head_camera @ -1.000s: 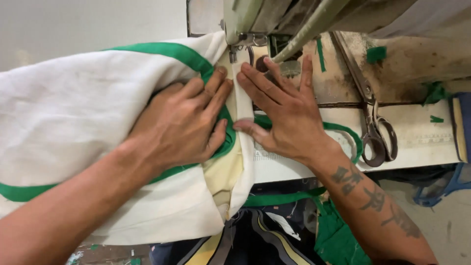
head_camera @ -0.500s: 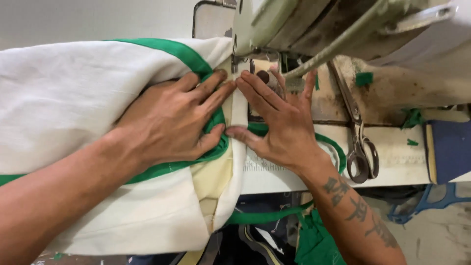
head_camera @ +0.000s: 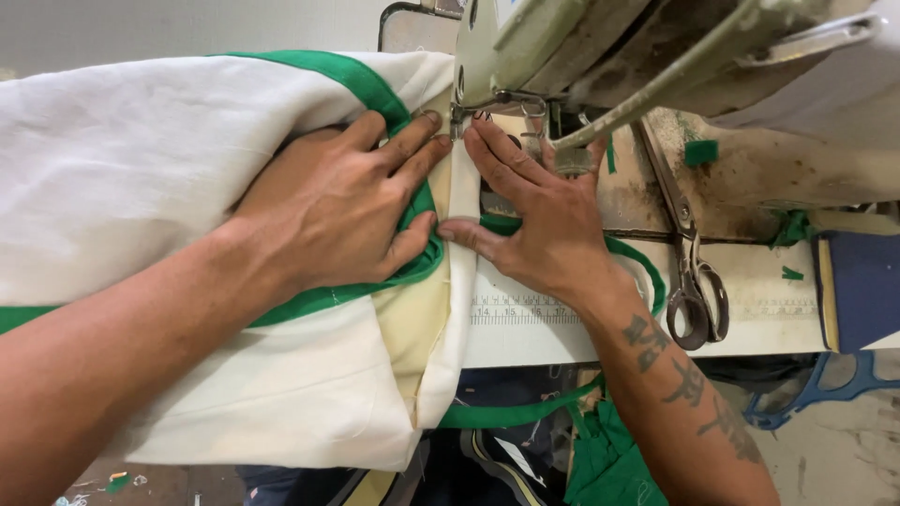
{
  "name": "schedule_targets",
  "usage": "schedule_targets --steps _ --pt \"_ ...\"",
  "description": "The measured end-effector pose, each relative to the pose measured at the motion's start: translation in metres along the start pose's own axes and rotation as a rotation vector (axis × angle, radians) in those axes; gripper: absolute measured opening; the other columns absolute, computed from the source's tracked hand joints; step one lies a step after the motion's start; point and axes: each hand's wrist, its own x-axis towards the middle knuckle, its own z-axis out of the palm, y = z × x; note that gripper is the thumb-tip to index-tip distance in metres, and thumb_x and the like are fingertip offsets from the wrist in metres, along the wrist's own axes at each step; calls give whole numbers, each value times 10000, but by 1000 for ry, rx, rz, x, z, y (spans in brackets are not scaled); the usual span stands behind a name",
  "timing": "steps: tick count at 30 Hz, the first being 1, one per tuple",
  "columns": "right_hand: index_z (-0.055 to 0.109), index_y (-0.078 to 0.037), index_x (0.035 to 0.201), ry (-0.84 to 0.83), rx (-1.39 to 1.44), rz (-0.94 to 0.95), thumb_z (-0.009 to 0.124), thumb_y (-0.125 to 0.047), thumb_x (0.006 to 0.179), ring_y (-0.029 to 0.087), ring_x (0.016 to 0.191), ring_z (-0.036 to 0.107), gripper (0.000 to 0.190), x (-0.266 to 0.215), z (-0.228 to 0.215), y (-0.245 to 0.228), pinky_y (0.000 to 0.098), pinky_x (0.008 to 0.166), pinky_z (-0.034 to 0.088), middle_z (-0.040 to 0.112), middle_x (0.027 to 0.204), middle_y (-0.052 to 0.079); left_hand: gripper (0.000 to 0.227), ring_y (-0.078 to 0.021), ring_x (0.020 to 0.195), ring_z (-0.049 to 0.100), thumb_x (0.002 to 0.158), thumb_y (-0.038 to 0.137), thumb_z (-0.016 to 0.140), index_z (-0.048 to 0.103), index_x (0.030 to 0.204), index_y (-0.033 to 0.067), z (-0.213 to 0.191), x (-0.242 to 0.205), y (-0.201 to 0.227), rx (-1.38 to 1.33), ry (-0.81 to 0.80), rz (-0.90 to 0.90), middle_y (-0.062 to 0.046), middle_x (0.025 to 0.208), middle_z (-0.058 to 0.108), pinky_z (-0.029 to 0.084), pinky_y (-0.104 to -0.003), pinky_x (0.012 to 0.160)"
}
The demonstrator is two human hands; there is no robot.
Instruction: The person sews a green zipper onto a white tote bag using a sewing machine. They guide the fabric and zipper under the needle, stitch along the edges, and trim excess thread with scissors.
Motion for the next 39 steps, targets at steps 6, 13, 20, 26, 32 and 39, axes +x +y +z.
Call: schedule_targets --steps 6,13,20,26,32,39 --pt "377 -349 1717 28 27 -49 763 -729 962 458 1668 354 929 6 -6 -4 844 1250 -90 419 1764 -100 721 -351 1167 677 1096 472 452 598 1557 -63 12 1 -6 -46 -39 60 -275 1583 615 452 -441 1090" --pt "481 -292 1686 29 110 -40 881 -561 946 446 1643 304 882 13 -10 -7 703 1236 381 481 1714 -56 730 -384 1297 614 1096 464 446 563 1578 -71 25 0 -12 -74 -45 37 -290 1589 587 450 -482 1077" --pt "513 -241 1667 -41 123 33 840 -545 946 387 1652 263 848 20 -17 -15 747 1200 328 480 1720 36 724 -395 1073 637 1080 505 448 632 1528 -33 19 0 -16 -12 -19 22 -226 1557 634 526 -471 927" --pt "513 -294 1649 10 146 10 850 -487 961 428 1667 302 790 21 -11 -19 801 1253 -55 495 1718 90 685 -318 1351 619 1085 417 475 649 1392 -170 33 5 -20 -40 48 87 -300 1350 732 429 -484 1090" --pt "486 -130 1680 8 103 -28 839 -404 952 428 1662 307 855 22 -4 -9 746 1305 13 467 1734 176 218 -357 861 698 917 -8 636 734 1109 -42 62 45 -40 -291 91 -172 -199 1059 746 573 -473 846" --pt "480 -9 1660 -80 66 132 835 -626 821 396 1569 392 1100 35 -14 -19 681 1294 -30 486 1611 173 252 -336 1114 612 1080 311 676 851 1084 131 63 75 -47 86 -160 -160 -92 1103 797 618 -418 758"
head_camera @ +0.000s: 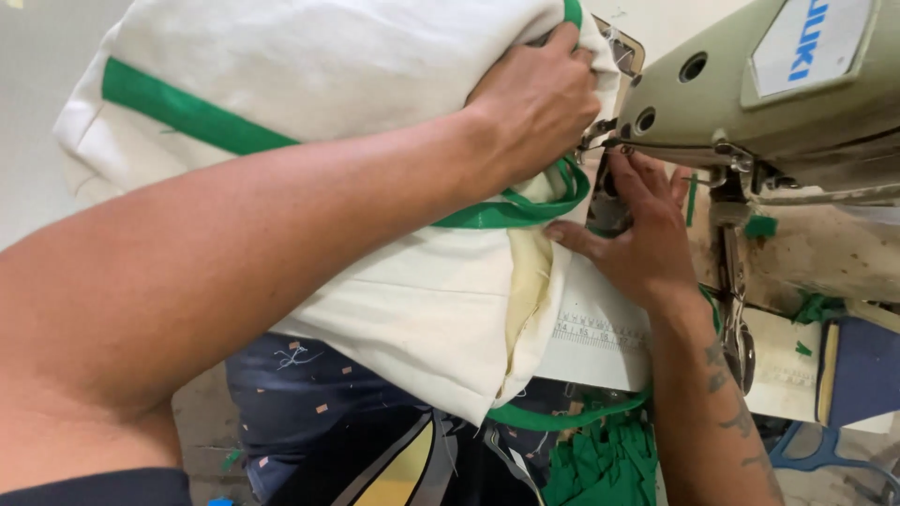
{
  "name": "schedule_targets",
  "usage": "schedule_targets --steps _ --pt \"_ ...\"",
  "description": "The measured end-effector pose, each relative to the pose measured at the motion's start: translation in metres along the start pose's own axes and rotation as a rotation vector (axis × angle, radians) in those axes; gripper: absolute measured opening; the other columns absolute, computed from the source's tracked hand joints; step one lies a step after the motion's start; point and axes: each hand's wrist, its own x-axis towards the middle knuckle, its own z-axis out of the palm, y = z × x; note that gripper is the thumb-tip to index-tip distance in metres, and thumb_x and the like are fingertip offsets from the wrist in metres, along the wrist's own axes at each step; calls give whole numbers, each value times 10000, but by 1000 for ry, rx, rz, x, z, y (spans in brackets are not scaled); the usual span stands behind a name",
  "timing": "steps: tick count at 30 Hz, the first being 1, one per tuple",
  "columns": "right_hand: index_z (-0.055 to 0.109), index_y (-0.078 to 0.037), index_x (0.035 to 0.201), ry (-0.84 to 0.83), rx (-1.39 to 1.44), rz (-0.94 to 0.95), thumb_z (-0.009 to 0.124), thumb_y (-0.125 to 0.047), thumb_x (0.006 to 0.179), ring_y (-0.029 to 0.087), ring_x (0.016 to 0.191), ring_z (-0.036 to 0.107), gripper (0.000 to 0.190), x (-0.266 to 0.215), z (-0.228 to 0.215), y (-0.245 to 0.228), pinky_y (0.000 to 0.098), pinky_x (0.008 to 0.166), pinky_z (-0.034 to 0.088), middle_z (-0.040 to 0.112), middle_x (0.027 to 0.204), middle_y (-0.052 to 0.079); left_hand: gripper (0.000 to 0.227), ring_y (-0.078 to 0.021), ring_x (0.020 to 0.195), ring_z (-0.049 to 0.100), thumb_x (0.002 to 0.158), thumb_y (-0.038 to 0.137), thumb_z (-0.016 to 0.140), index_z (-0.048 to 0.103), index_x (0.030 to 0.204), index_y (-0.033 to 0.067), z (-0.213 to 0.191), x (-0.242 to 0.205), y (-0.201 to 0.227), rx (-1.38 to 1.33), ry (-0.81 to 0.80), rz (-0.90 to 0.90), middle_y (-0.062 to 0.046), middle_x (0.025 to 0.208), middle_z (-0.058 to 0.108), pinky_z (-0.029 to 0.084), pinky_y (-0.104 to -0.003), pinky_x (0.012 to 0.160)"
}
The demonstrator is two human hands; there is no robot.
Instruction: The person sews a green zipper onto a white tote bag using a sewing machine. They guide the fabric and zipper under the needle, stitch along the edges, and trim excess thread with scissors.
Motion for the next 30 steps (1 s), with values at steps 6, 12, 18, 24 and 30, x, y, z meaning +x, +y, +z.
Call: schedule_targets --steps 6,12,18,24,30 --pt "433 -49 1677 -57 20 110 823 -640 815 380 1624 288 1115 0 -2 -6 609 1312 -8 422 1695 204 256 -358 1114 625 1090 287 632 841 1103 139 -4 -4 -9 27 2 43 -165 1199 778 551 -455 911" --pt "483 -39 1655 2 31 51 802 -670 830 370 1599 347 1086 -2 6 5 635 1297 48 459 1675 178 294 -389 964 639 1038 40 614 641 1304 160 -3 -19 -17 -250 146 73 -155 1036 777 531 -488 778" --pt "444 -79 1681 14 1 30 791 -673 848 386 1628 306 1080 -3 9 11 623 1313 22 435 1715 222 177 -363 1078 656 1037 234 644 819 1059 223 6 -15 -16 39 151 146 -135 1161 771 538 -449 932" --pt "466 -80 1673 18 2 42 828 -633 841 370 1606 342 1062 -2 10 9 610 1304 122 452 1702 201 241 -376 1121 629 1091 235 575 695 1298 213 5 -22 -16 -66 176 98 -204 1325 744 548 -482 871" --pt "499 -59 1623 125 -8 -18 918 -528 841 528 1531 416 1004 -45 -18 -24 780 1237 47 561 1604 250 188 -322 950 724 944 269 672 833 1015 204 -40 -31 -7 -26 216 214 -122 1094 811 534 -434 915"
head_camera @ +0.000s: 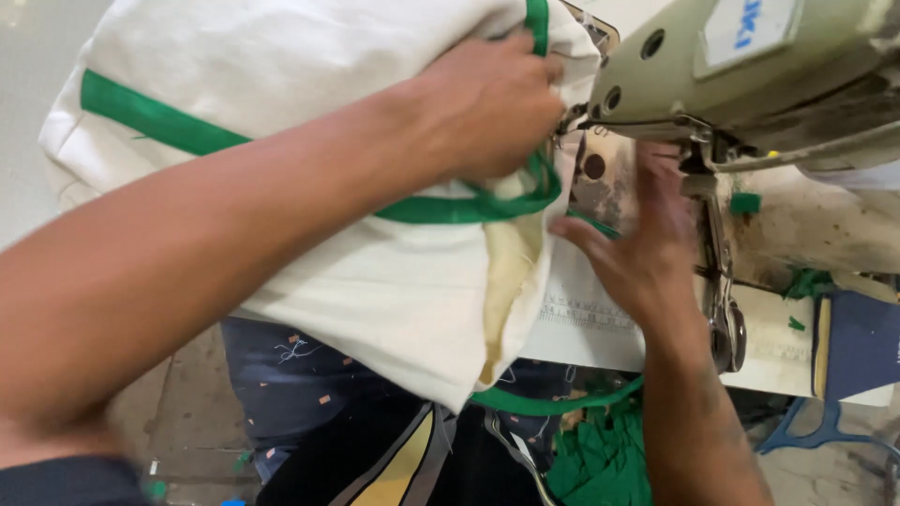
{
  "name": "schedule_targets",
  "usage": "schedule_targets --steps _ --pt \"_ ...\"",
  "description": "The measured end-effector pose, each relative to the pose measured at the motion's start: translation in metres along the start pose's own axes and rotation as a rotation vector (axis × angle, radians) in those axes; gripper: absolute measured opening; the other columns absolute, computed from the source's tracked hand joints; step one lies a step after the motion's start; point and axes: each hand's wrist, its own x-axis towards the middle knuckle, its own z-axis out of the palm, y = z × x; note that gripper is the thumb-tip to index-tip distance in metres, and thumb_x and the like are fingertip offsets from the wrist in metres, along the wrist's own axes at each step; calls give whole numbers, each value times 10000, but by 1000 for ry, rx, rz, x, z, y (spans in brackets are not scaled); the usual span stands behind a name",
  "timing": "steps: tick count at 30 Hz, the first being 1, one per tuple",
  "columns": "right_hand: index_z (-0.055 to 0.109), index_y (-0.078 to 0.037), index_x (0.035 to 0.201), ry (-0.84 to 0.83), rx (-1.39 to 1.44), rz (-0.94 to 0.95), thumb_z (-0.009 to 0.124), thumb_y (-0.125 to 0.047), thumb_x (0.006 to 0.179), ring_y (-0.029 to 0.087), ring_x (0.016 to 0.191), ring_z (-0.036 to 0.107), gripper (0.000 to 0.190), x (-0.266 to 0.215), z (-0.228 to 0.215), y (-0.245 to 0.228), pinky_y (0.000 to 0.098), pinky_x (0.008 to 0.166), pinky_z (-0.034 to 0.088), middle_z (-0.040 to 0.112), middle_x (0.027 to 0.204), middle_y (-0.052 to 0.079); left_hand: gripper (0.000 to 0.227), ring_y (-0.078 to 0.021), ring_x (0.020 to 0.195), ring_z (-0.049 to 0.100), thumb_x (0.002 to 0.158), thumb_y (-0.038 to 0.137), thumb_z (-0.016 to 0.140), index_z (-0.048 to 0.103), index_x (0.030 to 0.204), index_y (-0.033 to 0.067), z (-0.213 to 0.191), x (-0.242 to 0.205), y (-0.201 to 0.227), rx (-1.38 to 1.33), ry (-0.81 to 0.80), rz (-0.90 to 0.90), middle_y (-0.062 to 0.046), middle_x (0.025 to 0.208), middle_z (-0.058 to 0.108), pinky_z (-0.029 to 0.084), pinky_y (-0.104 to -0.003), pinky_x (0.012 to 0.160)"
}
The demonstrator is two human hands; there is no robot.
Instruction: The person sews a green zipper onto a white tote bag using a sewing machine. They guide the fabric and zipper under the needle, stitch along the edges, and trim excess thread with scissors.
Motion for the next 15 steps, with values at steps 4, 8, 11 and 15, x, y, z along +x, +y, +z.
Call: schedule_targets --steps 4,8,11,15 --pt "656 -59 1308 106 176 322 771 -383 969 274 1128 617 483 -78 -24 -33 427 961 499 682 1238 124 873 -456 1616 380 771 728 569 616 1296 33 -121 -80 54 -218 -487 216 -277 1586 542 211 -612 1389" --pt "779 -197 910 24 248 295 820 -458 912 212 774 661 264 -126 13 -52 407 806 467 778 830 -24 139 -307 729 711 950 204 675 783 1011 140 -107 -136 123 -38 -329 334 -107 878 794 504 -428 643" --pt "630 -80 773 -84 192 269 428 -739 990 379 777 599 722 -140 16 -42 511 769 431 628 733 152 125 -184 435 580 850 156 668 637 760 236 -114 -145 203 -338 -163 323 33 588 608 363 -387 376" --pt "622 -259 1410 -424 198 688 736 -740 818 453 921 766 771 -128 -26 -49 532 784 545 824 825 166 206 -282 465 663 867 248 638 715 777 79 -125 -108 216 -473 -355 252 -125 668 705 455 -448 367"
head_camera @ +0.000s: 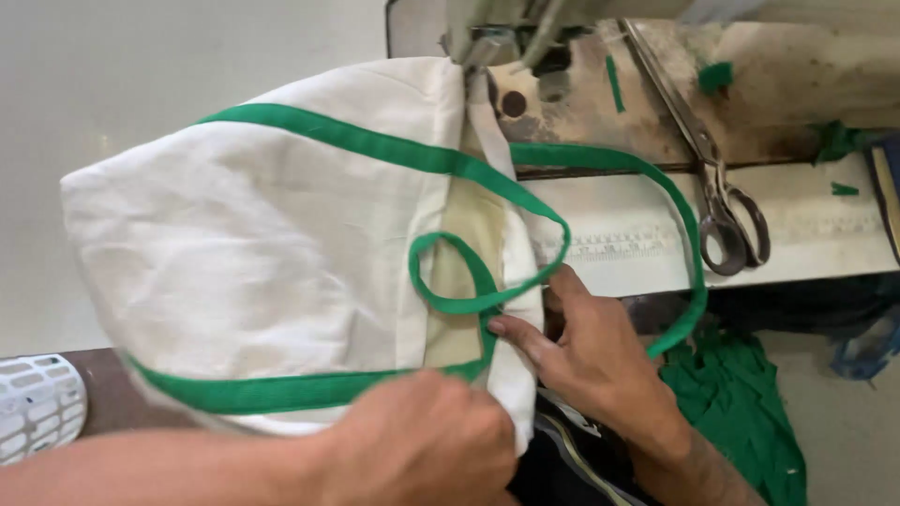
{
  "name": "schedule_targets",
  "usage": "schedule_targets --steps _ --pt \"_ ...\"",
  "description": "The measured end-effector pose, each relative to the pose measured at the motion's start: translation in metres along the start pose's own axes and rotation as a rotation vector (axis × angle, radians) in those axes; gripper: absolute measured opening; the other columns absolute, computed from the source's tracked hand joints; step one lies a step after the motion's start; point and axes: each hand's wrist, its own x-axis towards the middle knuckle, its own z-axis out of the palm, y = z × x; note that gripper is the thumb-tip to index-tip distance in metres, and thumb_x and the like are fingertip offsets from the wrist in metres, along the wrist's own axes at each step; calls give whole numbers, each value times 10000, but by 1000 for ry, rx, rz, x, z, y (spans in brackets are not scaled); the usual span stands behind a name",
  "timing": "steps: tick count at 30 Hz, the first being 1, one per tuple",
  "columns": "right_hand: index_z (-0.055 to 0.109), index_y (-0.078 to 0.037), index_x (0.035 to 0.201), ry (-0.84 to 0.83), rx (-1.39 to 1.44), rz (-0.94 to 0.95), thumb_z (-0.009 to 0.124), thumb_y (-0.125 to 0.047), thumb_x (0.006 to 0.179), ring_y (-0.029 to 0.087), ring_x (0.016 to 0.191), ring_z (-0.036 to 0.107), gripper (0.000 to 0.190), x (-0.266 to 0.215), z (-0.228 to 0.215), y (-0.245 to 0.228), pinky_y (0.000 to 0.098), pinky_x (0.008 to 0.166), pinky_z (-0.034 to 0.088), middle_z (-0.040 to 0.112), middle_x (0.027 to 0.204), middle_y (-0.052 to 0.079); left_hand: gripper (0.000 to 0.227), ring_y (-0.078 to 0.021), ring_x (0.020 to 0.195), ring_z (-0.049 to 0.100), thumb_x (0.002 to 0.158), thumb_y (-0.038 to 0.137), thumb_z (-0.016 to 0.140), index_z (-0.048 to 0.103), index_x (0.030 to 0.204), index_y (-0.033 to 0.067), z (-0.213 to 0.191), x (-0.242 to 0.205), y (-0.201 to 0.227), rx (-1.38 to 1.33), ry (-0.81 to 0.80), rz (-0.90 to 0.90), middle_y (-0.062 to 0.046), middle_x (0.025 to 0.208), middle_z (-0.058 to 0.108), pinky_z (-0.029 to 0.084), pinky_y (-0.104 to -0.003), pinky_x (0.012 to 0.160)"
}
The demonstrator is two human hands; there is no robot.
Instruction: The person sews a green zipper onto a white tote bag using a sewing machine. They guide the fabric and zipper under the needle, stitch along the edges, and trim excess thread with scissors.
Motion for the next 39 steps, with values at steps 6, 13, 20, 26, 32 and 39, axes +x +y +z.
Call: schedule_targets --steps 6,13,20,26,32,39 --pt "536 -221 1604 2 489 -141 778 -318 923 166 613 532 729 -5 29 7 388 588 429 531 713 -8 446 -344 984 785 1107 226 582 604 1497 10 -69 73 -112 -293 -89 -13 -259 1465 630 698 -467 840" --pt "542 -112 1174 72 688 -38 729 -292 962 162 557 692 336 -4 52 21 348 497 508 942 973 59 359 -121 660 585 1190 461 448 614 1093 158 -57 57 -155 517 -470 -467 44 835 617 528 -298 459" --pt "545 -101 1217 227 572 -168 700 -307 957 159 712 868 366 -7 56 13 324 542 705 926 925 21 770 -366 1599 391 1113 501 419 364 1642 -55 -25 13 -186 415 -155 -23 -247 1732 380 282 -514 1318" --pt "568 -94 1161 111 663 18 722 -267 953 149 534 737 311 -11 39 7 328 509 592 879 690 77 525 -498 1540 471 1077 528 442 650 1394 165 -63 29 -190 568 -507 232 -356 1738 355 397 -578 1264" --pt "651 -82 1197 446 163 -593 652 -185 964 377 586 721 255 3 84 38 490 551 539 760 704 99 939 -281 1669 -71 1154 723 178 -77 1792 84 3 -8 -179 428 -48 -107 -128 1831 -75 59 -490 1258" --pt "611 -176 1192 72 394 -90 693 -320 913 245 751 890 325 4 44 30 381 631 665 923 919 27 254 -283 1272 727 1127 163 809 844 1342 33 -97 -89 -193 -61 551 -1045 -169 1378 802 501 -407 1094"
